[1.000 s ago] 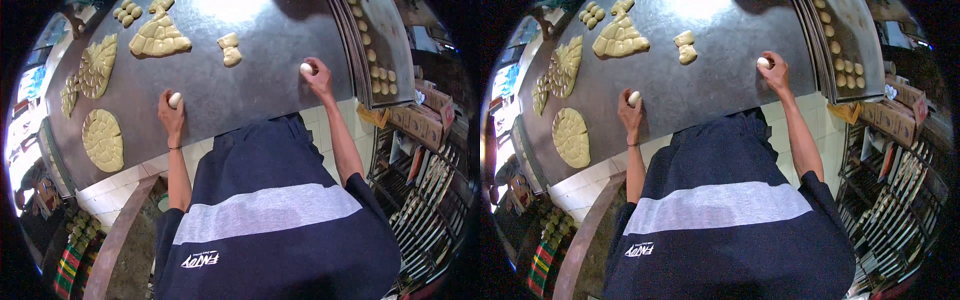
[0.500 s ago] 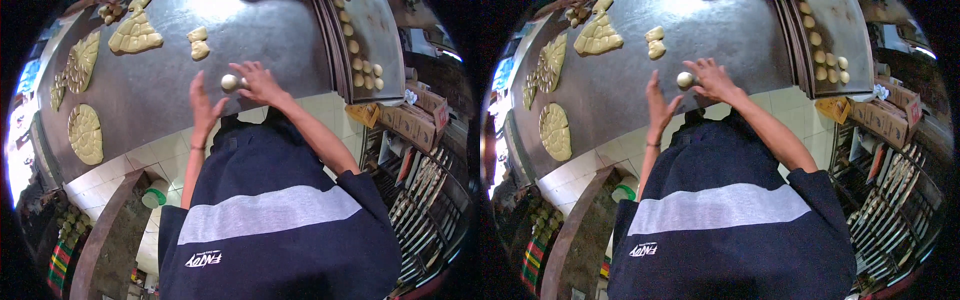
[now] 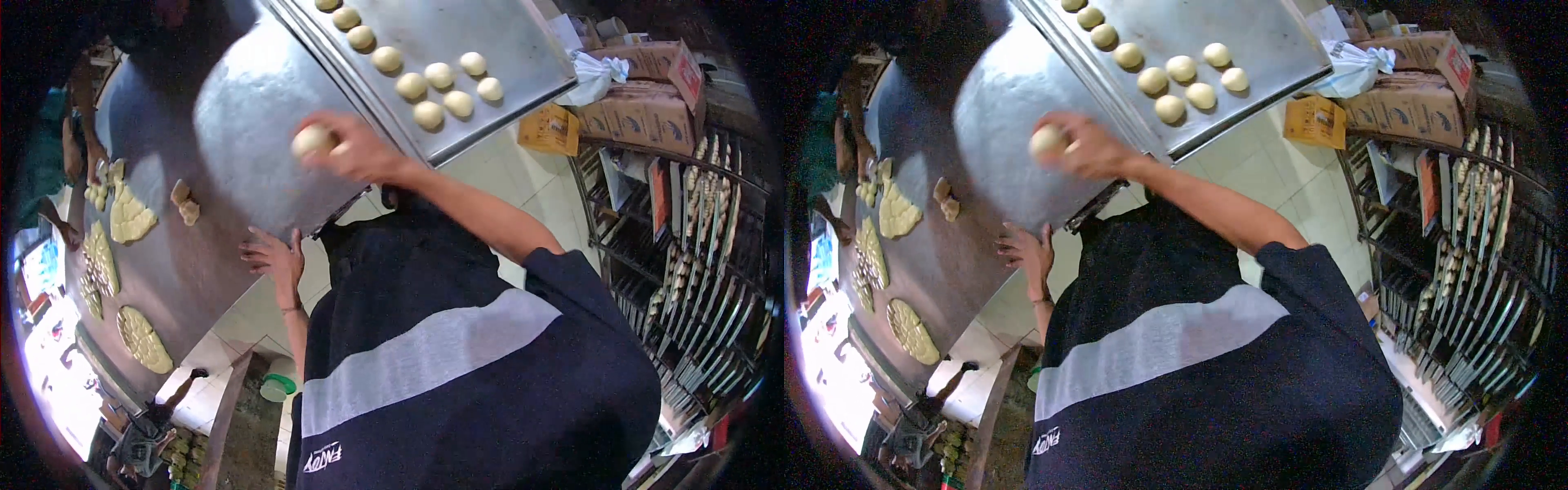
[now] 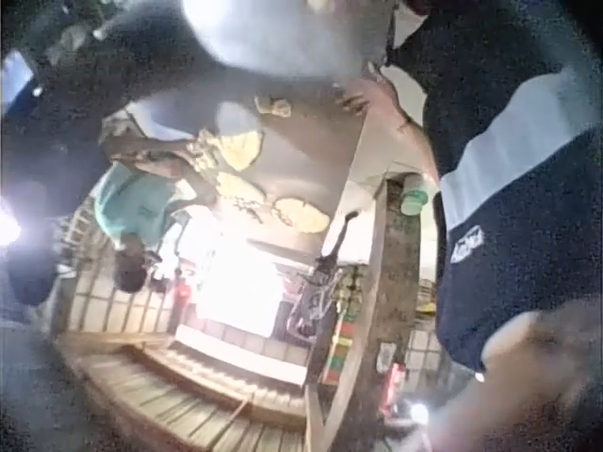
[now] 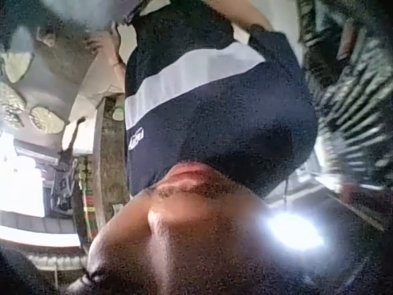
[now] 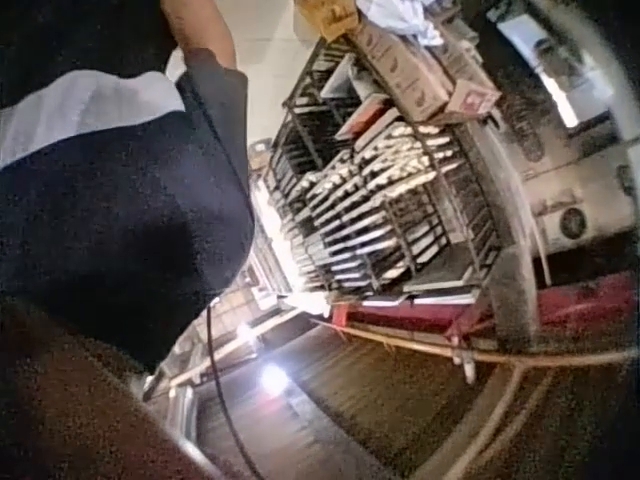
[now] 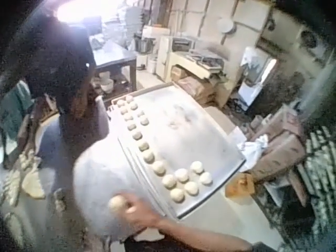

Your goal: Shaping pieces of dough into balls and placing them onto a baking tray.

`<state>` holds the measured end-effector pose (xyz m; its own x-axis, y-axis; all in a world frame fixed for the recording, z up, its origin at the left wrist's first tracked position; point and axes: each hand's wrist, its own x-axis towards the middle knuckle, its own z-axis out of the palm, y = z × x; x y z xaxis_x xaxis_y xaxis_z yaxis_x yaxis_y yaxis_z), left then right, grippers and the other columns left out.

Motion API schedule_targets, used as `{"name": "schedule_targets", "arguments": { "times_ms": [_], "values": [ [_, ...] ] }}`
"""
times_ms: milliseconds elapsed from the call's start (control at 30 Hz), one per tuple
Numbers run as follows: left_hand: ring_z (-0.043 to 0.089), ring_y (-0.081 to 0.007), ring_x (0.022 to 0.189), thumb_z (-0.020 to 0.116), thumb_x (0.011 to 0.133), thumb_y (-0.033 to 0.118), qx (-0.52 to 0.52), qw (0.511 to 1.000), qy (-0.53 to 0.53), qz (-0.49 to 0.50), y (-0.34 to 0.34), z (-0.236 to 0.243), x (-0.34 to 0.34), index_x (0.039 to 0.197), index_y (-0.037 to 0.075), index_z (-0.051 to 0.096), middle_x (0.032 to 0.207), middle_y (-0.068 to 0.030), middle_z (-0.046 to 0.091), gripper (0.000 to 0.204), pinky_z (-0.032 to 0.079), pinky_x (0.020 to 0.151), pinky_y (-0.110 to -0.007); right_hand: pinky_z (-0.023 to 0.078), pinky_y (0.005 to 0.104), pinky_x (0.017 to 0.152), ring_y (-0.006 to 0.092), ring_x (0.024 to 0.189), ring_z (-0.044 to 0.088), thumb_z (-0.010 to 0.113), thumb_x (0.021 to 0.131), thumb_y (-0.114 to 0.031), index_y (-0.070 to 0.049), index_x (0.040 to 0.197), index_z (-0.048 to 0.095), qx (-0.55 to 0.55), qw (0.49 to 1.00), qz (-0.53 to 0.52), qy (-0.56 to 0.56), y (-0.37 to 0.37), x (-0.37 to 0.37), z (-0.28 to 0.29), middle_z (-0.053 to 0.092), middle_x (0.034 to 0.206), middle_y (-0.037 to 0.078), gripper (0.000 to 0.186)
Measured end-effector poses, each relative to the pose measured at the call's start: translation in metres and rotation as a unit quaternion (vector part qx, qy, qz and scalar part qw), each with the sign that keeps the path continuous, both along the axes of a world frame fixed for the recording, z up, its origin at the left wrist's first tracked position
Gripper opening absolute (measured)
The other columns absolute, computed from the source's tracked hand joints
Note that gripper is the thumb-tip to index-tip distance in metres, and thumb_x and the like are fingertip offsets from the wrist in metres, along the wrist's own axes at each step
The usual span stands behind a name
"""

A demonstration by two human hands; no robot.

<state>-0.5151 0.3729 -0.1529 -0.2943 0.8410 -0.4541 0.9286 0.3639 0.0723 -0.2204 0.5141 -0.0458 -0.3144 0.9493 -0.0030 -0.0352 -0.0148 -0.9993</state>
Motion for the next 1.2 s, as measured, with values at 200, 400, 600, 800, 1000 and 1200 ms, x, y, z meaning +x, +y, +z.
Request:
{"name": "schedule_targets", "arguments": {
  "times_ms": [200,400,600,800,1000,1200],
  "values": [
    [-0.019,-0.0791,0.132,0.041,0.095,0.077,-0.027,0.997,-0.047,0.056,0.019,-0.009,0.016,0.159,0.004,-0.021,0.143,-0.0597,-0.021,0.116,0.007,0.096,-0.091,0.055,0.0261,0.077,0.0111,0.089,0.064,0.079,0.090,-0.018,-0.006,0.119,0.065,0.007,0.913,-0.340,-0.224,0.004,0.242,0.082,0.068,0.104,0.006,0.035],
    [-0.015,-0.0772,0.136,0.041,0.091,0.083,-0.036,0.996,-0.045,0.061,0.022,-0.007,0.011,0.160,0.010,-0.021,0.148,-0.0557,-0.019,0.118,0.011,0.099,-0.089,0.053,0.0296,0.082,0.0142,0.095,0.062,0.074,0.094,-0.015,-0.008,0.124,0.065,0.286,0.781,-0.427,-0.355,0.020,0.308,0.091,0.065,0.113,0.004,0.032],
    [-0.013,-0.0775,0.136,0.040,0.092,0.082,-0.036,0.998,-0.032,0.043,0.022,-0.002,0.013,0.161,0.011,-0.019,0.150,-0.0547,-0.017,0.116,0.014,0.101,-0.087,0.054,0.0445,0.089,0.0317,0.105,0.065,0.070,0.093,-0.017,-0.022,0.145,0.054,0.117,0.773,-0.194,-0.592,0.024,0.299,-0.005,0.060,0.121,0.015,0.055],
    [-0.020,-0.0776,0.133,0.042,0.094,0.079,-0.033,0.996,-0.066,0.052,0.017,-0.010,0.009,0.159,0.008,-0.022,0.147,-0.0557,-0.022,0.116,0.007,0.098,-0.089,0.053,0.0408,0.095,0.0326,0.111,0.063,0.063,0.096,-0.012,-0.024,0.146,0.057,0.099,0.845,-0.182,-0.494,0.010,0.324,-0.019,0.061,0.123,0.011,0.052],
    [-0.032,-0.0760,0.128,0.059,0.086,0.078,-0.040,0.988,-0.136,0.054,0.015,0.000,0.009,0.156,0.010,-0.030,0.142,-0.0530,-0.037,0.133,-0.005,0.096,-0.089,0.042,0.0476,0.110,0.0332,0.127,0.055,0.067,0.089,-0.010,-0.015,0.140,0.062,0.120,0.724,-0.253,-0.631,0.026,0.266,0.022,0.056,0.141,0.014,0.051],
    [-0.007,-0.0713,0.140,0.062,0.094,0.062,-0.054,0.960,-0.244,-0.127,0.003,0.046,-0.068,0.163,0.008,0.006,0.153,-0.0516,-0.010,0.104,0.012,0.111,-0.076,0.055,0.0332,0.085,0.0180,0.096,0.067,0.061,0.099,-0.015,-0.007,0.130,0.067,0.084,0.912,-0.220,-0.335,0.086,0.066,0.021,0.072,0.115,0.010,0.033]
  ]
}}
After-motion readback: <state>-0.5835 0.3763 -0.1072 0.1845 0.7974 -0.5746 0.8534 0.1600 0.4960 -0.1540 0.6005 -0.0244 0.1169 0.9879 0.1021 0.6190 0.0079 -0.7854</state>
